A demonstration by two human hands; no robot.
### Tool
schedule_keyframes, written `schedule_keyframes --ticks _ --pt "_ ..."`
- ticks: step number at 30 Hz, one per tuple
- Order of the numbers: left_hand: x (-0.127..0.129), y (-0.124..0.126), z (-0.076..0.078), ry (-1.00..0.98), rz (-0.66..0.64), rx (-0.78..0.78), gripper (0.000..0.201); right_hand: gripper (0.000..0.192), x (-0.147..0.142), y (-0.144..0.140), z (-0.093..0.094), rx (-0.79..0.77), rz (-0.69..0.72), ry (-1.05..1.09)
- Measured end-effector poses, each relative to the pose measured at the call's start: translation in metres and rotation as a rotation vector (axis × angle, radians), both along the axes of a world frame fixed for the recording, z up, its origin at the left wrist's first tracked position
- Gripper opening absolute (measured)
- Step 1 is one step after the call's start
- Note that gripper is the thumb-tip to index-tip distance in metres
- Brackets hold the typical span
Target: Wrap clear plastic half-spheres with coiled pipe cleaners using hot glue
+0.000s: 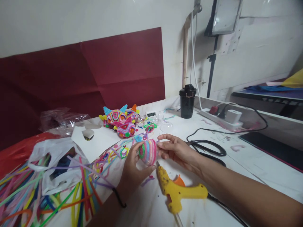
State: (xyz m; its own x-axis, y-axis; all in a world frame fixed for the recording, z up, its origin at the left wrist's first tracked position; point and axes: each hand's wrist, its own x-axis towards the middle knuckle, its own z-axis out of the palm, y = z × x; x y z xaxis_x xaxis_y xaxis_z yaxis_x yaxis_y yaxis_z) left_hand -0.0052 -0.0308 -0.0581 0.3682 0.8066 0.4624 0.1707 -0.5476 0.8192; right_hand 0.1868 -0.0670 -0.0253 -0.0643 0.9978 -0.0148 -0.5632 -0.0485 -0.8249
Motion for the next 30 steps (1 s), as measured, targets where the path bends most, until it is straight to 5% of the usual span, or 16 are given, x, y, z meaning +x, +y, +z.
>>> schedule_keyframes --ticks 12,30 --pt "0.000 0.000 -0.002 -0.045 -0.145 -0.106 0.078 0.046 0.001 0.005 -0.006 0.008 0.042 0.092" --pt "-0.008 0.002 -0.007 -0.021 -0.127 -0.122 0.077 0.049 -0.005 0.005 -0.011 0.035 0.097 0.169"
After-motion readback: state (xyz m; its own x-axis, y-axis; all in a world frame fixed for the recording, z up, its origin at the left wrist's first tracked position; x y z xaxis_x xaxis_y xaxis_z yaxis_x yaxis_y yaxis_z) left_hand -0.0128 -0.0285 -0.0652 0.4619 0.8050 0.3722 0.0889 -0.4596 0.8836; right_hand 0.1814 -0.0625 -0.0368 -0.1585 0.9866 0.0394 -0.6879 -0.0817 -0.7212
